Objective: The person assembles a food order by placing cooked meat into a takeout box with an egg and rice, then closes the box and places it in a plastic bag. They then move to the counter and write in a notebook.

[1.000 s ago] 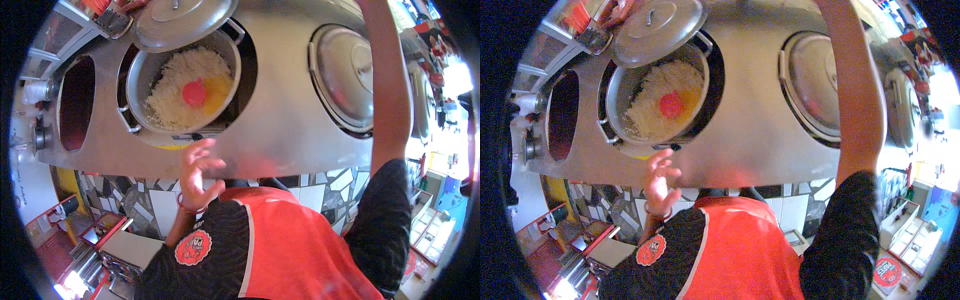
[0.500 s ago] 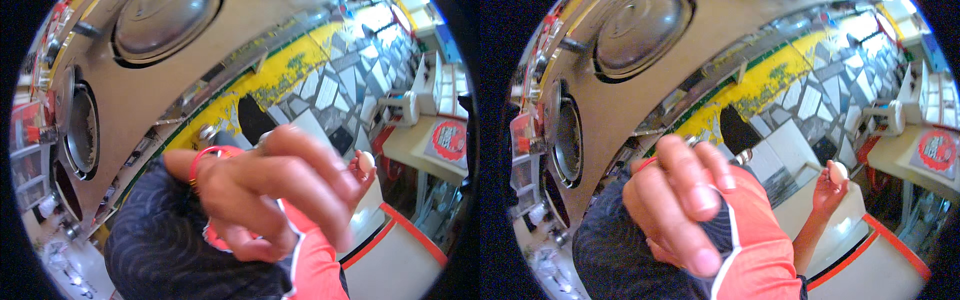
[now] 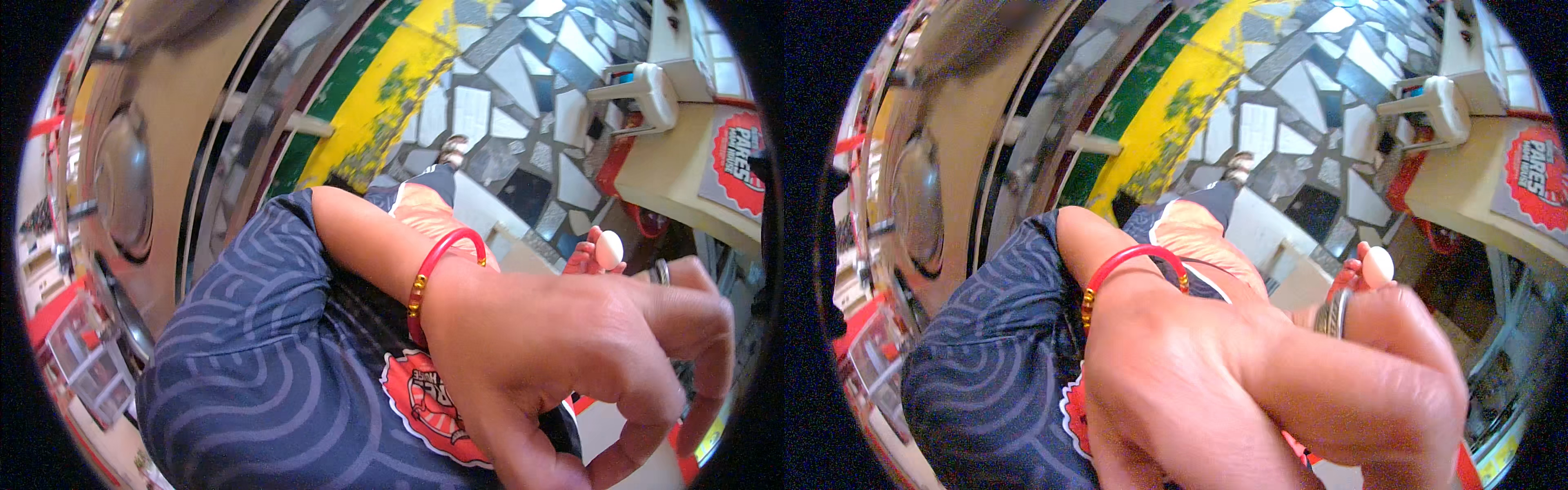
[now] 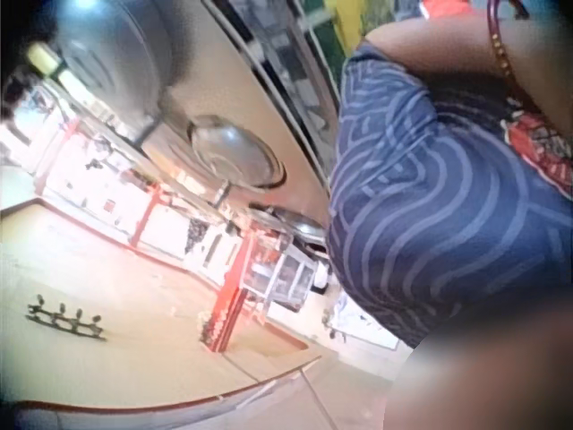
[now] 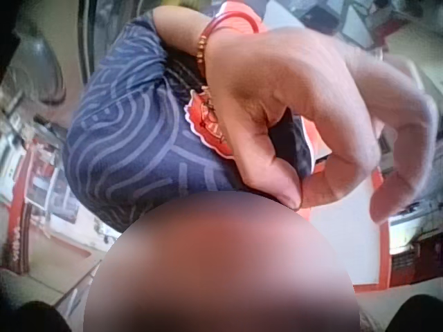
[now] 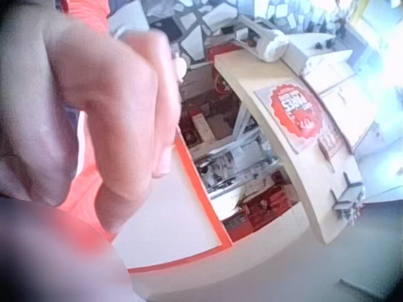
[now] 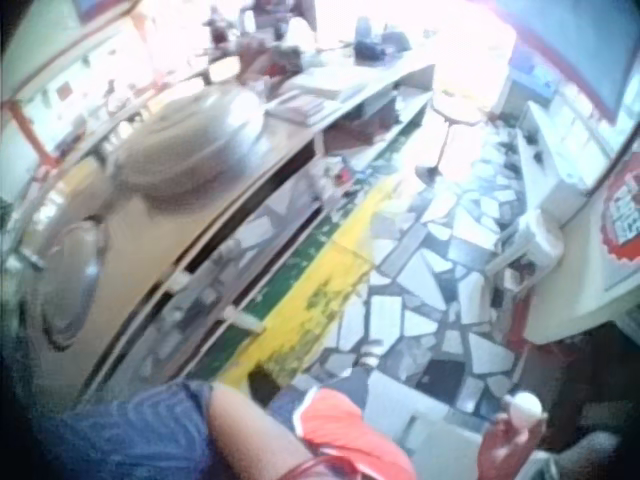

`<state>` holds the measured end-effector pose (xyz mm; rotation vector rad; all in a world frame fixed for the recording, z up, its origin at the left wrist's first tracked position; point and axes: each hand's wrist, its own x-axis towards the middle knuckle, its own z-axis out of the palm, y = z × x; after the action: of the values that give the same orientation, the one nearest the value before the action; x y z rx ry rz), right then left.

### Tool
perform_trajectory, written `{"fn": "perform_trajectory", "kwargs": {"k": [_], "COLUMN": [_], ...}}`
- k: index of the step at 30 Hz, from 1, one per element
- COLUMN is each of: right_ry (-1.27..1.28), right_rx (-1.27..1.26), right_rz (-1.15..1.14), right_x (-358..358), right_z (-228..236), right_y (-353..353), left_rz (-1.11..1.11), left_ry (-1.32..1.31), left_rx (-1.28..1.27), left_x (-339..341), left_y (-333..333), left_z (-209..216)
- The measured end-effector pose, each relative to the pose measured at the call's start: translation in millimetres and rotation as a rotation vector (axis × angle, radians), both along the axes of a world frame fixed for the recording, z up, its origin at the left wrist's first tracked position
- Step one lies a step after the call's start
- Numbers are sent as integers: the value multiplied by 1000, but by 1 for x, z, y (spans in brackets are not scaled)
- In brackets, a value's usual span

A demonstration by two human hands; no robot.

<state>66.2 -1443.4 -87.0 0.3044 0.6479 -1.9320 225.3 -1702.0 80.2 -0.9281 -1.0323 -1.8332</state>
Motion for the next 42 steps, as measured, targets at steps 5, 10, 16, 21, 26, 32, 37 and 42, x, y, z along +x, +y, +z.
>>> {"fn": "perform_trajectory", "kwargs": {"k": [5, 10, 16, 21, 26, 32, 37, 42], "right_ry": [294, 364, 324, 605, 683, 775, 945, 1270], "right_rx": [143, 344, 314, 139, 32, 86, -125, -749], "right_rz": [-388, -547, -436, -79, 302, 481, 833, 916], "right_x": [-126, -238, -411, -609, -735, -741, -715, -660], "right_z": [16, 12, 10, 40, 84, 103, 135, 172], "right_y": [-41, -58, -120, -268, -466, -697, -871, -1135], "left_rz": [-60, -631, -215, 345, 1154, 1694, 2001, 2242], "left_ry": [56, -160, -105, -4, -275, -459, -661, -920], "left_rx": [50, -292, -420, -281, -379, -593, -731, -890], "left_x": [-178, -308, -368, -356, -378, -396, -416, -448], "left_y": [-37, -131, -299, -331, -393, -448, -488, -532], "left_z": [25, 3, 45, 114, 145, 162, 172, 170]}}
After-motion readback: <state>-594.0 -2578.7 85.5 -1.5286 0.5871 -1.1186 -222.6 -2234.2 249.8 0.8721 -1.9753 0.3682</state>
